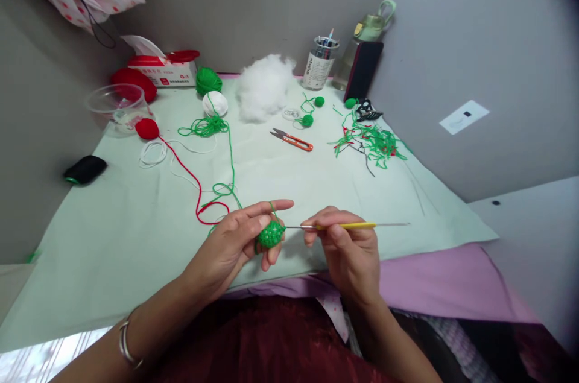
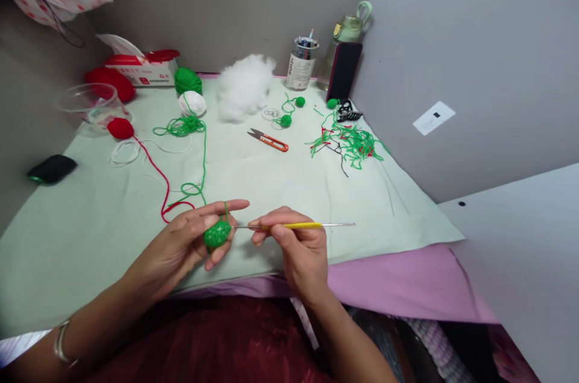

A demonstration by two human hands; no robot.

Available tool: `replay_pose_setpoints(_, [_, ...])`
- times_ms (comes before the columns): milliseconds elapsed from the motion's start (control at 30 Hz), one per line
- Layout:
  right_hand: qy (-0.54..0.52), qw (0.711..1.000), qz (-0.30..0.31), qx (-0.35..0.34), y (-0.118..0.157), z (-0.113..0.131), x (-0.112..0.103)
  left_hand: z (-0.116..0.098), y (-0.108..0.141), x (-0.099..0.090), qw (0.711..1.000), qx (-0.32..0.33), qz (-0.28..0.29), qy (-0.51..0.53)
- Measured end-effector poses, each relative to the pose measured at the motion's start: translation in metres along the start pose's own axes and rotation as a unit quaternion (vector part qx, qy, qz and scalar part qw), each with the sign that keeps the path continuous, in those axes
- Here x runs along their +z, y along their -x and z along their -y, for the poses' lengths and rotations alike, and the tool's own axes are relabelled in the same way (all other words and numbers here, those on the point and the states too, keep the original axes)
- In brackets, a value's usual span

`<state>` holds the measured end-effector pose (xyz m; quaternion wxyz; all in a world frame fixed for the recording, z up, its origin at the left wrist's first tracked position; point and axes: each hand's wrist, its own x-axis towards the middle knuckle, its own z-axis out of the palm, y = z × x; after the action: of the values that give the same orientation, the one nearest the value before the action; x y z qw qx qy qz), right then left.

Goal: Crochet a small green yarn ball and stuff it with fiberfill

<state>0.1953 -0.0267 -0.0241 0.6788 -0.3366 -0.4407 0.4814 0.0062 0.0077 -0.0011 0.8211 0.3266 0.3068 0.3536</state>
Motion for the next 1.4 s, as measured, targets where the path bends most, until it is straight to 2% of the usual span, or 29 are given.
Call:
replay_pose_setpoints(200, [0.052, 0.997, 0.026, -0.042, 0.000, 0.000, -0.004, 0.002, -0.001, 0.003, 1.000, -0.005, 0.021, 0.008])
replay_pose_setpoints(300, [0.049, 0.998, 0.031, -0.026, 0.000, 0.003, -0.006, 0.001, -0.001, 0.002, 1.000, -0.014, 0.012, -0.013])
replay_pose_setpoints(433, [-0.006, 0.999, 0.019, 0.026, -0.005, 0.009, -0.004, -0.004, -0.001, -0.002, 0.999, -0.014, 0.012, -0.046])
replay_pose_setpoints(500, [-0.025, 0.998, 0.013, 0.048, -0.008, 0.010, -0.001, -0.006, 0.000, -0.004, 0.998, 0.005, 0.025, -0.064])
replay_pose_setpoints(600, [-0.038, 0.998, 0.010, 0.044, -0.007, 0.008, 0.005, -0.008, -0.001, -0.005, 0.995, 0.037, 0.030, -0.093])
replay_pose_setpoints(700, [-0.006, 1.000, 0.002, 0.001, -0.003, 0.002, 0.010, -0.006, -0.002, -0.003, 0.995, 0.041, 0.027, -0.086])
replay_pose_setpoints(767, [0.057, 0.997, -0.006, -0.047, 0.000, 0.000, 0.011, -0.003, -0.002, 0.001, 0.995, 0.044, 0.023, -0.088])
replay_pose_setpoints(867, [0.164, 0.977, 0.002, -0.136, 0.002, 0.000, 0.010, 0.000, 0.000, 0.007, 0.991, 0.058, 0.001, -0.124])
replay_pose_setpoints(933, [0.192, 0.968, 0.017, -0.164, 0.000, 0.002, 0.009, 0.001, 0.003, 0.009, 0.988, 0.069, -0.014, -0.138])
replay_pose_setpoints(1167, [0.077, 0.995, 0.033, -0.059, -0.006, -0.001, 0.004, -0.002, 0.004, 0.008, 0.983, 0.092, -0.042, -0.154])
replay_pose_setpoints(1333, [0.103, 0.990, 0.086, -0.038, -0.007, 0.004, 0.000, -0.004, 0.004, 0.007, 0.979, 0.095, -0.026, -0.179])
replay_pose_setpoints(1400, [0.138, 0.983, 0.111, -0.051, -0.008, 0.007, 0.000, -0.004, 0.005, 0.007, 0.972, 0.102, -0.024, -0.210])
